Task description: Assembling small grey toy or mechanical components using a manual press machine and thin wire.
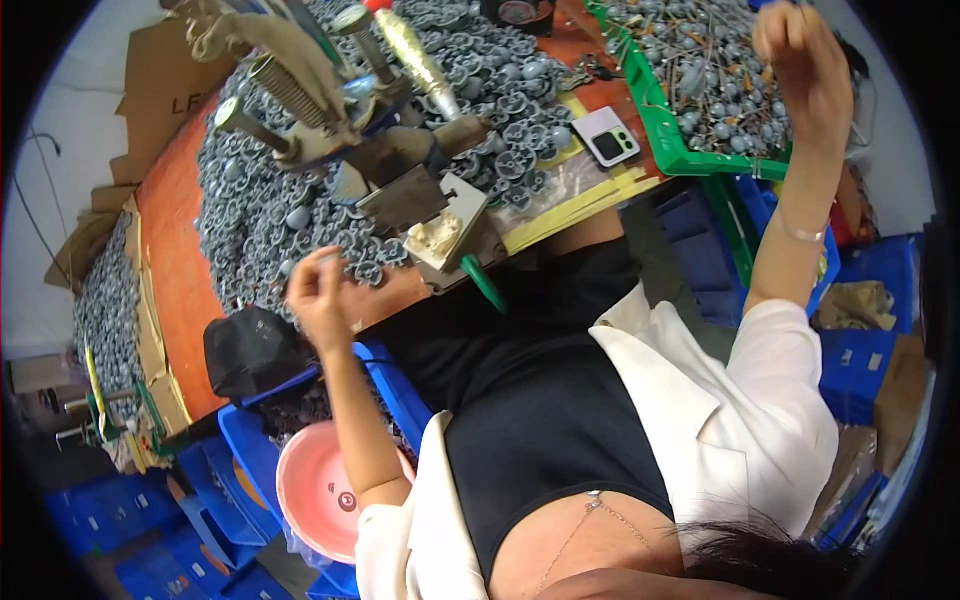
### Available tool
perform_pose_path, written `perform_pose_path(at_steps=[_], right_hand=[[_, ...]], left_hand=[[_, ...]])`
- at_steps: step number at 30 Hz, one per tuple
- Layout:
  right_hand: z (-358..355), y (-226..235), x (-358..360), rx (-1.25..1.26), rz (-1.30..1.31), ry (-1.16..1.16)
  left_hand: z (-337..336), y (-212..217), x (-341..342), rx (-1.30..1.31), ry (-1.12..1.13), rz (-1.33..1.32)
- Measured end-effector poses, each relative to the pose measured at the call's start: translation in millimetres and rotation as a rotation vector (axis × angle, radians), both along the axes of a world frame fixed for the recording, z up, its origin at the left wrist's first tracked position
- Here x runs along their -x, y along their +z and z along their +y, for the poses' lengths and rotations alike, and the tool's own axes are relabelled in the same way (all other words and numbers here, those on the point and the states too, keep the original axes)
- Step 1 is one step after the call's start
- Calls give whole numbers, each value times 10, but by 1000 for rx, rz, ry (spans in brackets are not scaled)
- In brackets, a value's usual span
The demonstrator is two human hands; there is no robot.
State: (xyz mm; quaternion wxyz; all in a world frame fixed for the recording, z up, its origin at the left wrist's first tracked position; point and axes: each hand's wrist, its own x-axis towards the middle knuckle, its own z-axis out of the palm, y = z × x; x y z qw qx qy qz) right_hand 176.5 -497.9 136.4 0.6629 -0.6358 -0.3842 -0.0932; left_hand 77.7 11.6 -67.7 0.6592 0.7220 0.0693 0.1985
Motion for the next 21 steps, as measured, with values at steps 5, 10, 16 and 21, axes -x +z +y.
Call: perform_pose_path(at_steps=[5,10,16,21], right_hand=[[1074,-738,484,-68,83,192],[1873,-1168,793,253,476,667],[2401,-1600,937,290,475,764],[2568,-1828,866,316,359,557]], left_hand=[[-753,-97,73,-345,-229,-105],[-973,-60,-65,-764,-56,-175],[-939,-154,-95,-632,-76,70],[-433,-39,-41,-697,89,-132]])
